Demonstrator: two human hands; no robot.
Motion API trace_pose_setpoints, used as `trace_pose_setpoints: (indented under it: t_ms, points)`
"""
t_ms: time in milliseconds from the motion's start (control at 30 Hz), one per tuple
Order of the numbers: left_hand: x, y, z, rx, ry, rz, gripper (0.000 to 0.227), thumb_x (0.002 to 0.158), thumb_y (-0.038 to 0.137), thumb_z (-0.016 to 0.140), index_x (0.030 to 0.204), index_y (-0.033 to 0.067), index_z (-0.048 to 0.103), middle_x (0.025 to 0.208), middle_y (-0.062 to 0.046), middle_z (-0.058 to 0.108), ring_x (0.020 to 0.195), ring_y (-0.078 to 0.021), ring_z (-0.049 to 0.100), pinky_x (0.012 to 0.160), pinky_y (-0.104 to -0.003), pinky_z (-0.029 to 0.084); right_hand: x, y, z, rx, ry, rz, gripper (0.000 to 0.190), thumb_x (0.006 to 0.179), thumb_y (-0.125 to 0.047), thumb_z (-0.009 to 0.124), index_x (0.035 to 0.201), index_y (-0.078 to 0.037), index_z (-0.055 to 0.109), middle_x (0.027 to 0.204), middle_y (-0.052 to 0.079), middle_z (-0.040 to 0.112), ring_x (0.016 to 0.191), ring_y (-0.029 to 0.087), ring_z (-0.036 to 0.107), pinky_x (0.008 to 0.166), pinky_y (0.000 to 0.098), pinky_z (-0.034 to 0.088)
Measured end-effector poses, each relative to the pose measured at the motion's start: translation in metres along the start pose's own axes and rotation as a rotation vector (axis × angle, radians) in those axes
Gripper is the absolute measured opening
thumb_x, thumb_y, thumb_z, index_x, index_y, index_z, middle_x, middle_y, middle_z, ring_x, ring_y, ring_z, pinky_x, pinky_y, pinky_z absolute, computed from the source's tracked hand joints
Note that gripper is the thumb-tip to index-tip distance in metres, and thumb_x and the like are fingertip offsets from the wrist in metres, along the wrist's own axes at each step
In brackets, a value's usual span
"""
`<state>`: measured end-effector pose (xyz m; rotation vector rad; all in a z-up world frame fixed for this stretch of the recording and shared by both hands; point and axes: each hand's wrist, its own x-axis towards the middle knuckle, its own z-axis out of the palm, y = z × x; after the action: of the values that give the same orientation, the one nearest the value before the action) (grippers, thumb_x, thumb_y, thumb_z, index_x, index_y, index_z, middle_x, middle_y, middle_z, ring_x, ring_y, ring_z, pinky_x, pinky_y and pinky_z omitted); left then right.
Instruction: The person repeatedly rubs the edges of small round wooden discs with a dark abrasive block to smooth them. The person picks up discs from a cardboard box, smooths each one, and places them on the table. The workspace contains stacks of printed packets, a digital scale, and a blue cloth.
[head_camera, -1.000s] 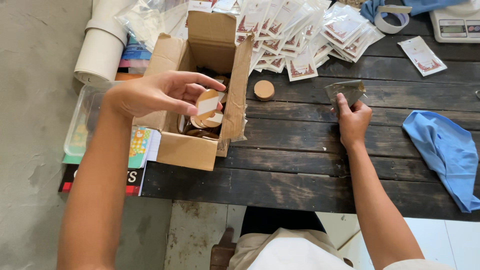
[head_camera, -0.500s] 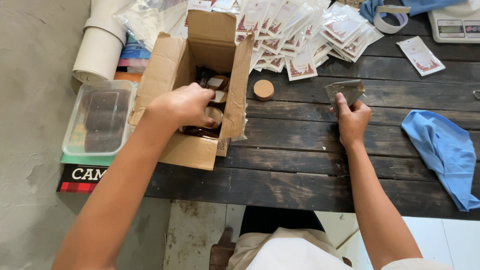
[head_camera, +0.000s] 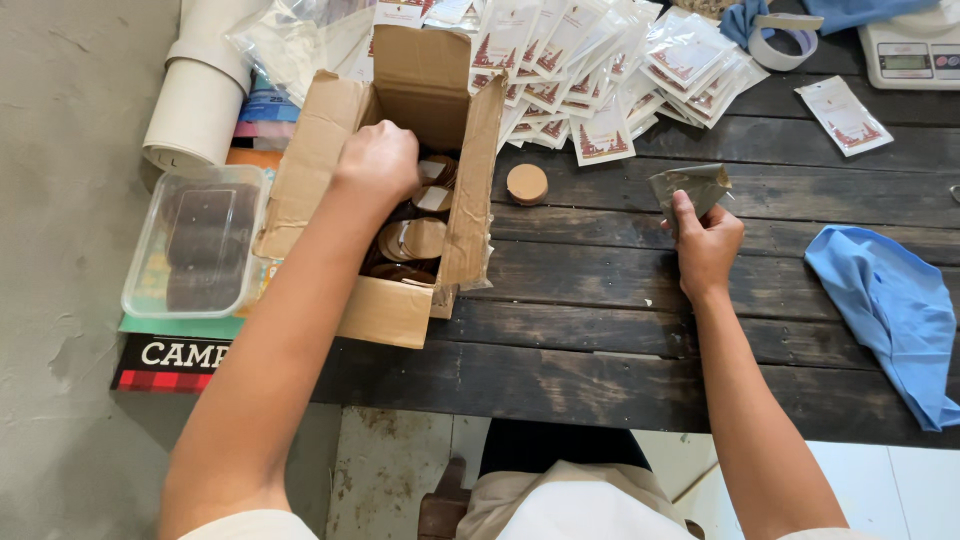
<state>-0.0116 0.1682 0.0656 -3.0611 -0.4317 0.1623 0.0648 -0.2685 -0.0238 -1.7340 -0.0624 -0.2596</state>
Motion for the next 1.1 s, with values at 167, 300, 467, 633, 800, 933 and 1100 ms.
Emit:
trace_pose_setpoints:
  t_ms: [167, 300, 467, 633, 800, 933, 1100]
  points:
    - [0.011, 0.005, 0.026, 0.071, 0.153, -0.056, 0.019, 0.086, 0.009, 0.06, 0.079, 0.0037, 0.077, 0.076, -0.017, 0.071, 0.078, -0.0383, 0.075, 0.068, -0.052, 0.061, 0.001, -0.006, 0.001, 0.003, 0.007, 0.01, 0.031, 0.105, -0.025, 0.079, 0.081, -0.008, 0.07, 0.065, 0.011, 0.068, 0.045, 0.008, 0.049, 0.045, 0.0211, 0.041]
    - [-0.01, 0.007, 0.006, -0.022, 0.18, -0.073, 0.023, 0.086, 0.004, 0.056, 0.076, 0.0026, 0.077, 0.072, -0.017, 0.07, 0.074, -0.0378, 0.075, 0.067, -0.051, 0.061, 0.001, -0.008, 0.003, -0.014, 0.013, 0.013, 0.031, 0.105, -0.025, 0.079, 0.08, -0.008, 0.071, 0.063, 0.01, 0.067, 0.044, 0.008, 0.049, 0.044, 0.0215, 0.04]
    - [-0.008, 0.001, -0.001, 0.009, 0.106, -0.033, 0.024, 0.086, -0.001, 0.054, 0.081, 0.0003, 0.077, 0.076, -0.021, 0.072, 0.08, -0.0417, 0.075, 0.072, -0.052, 0.06, 0.0, -0.008, 0.002, -0.001, 0.01, 0.018, 0.031, 0.104, -0.025, 0.079, 0.081, -0.007, 0.071, 0.065, 0.01, 0.068, 0.047, 0.008, 0.051, 0.045, 0.0211, 0.043]
    - [-0.033, 0.007, -0.065, -0.066, -0.069, -0.083, 0.023, 0.087, -0.002, 0.055, 0.09, -0.0045, 0.077, 0.079, -0.023, 0.073, 0.084, -0.0446, 0.074, 0.076, -0.056, 0.059, 0.0, -0.008, 0.003, 0.003, 0.011, 0.014, 0.031, 0.104, -0.024, 0.08, 0.081, -0.007, 0.071, 0.064, 0.011, 0.067, 0.046, 0.009, 0.051, 0.044, 0.0215, 0.042]
    - [-0.093, 0.028, -0.175, -0.272, -0.233, -0.015, 0.027, 0.1, 0.015, 0.054, 0.115, 0.0074, 0.074, 0.112, -0.012, 0.074, 0.1, -0.0267, 0.067, 0.086, -0.044, 0.051, -0.006, -0.028, -0.003, 0.054, -0.048, 0.078, 0.028, 0.104, -0.026, 0.075, 0.083, -0.009, 0.067, 0.072, -0.002, 0.063, 0.064, 0.012, 0.069, 0.047, 0.0248, 0.043]
    - [-0.134, 0.056, -0.205, -0.766, 0.016, 0.202, 0.017, 0.102, 0.016, 0.056, 0.111, 0.0087, 0.069, 0.091, 0.0, 0.064, 0.082, -0.0109, 0.057, 0.071, -0.028, 0.044, -0.004, -0.021, -0.002, 0.089, -0.035, 0.031, 0.029, 0.104, -0.023, 0.074, 0.081, -0.006, 0.067, 0.069, -0.003, 0.058, 0.059, 0.006, 0.049, 0.062, 0.0259, 0.06]
    - [-0.169, 0.131, -0.196, -1.309, 0.094, 0.413, 0.011, 0.106, 0.007, 0.047, 0.103, -0.0005, 0.055, 0.105, -0.015, 0.066, 0.073, -0.0159, 0.071, 0.057, -0.015, 0.068, -0.001, -0.015, -0.002, 0.15, -0.013, 0.028, 0.022, 0.1, -0.022, 0.075, 0.086, -0.006, 0.071, 0.077, -0.004, 0.065, 0.065, 0.004, 0.055, 0.061, 0.0261, 0.06]
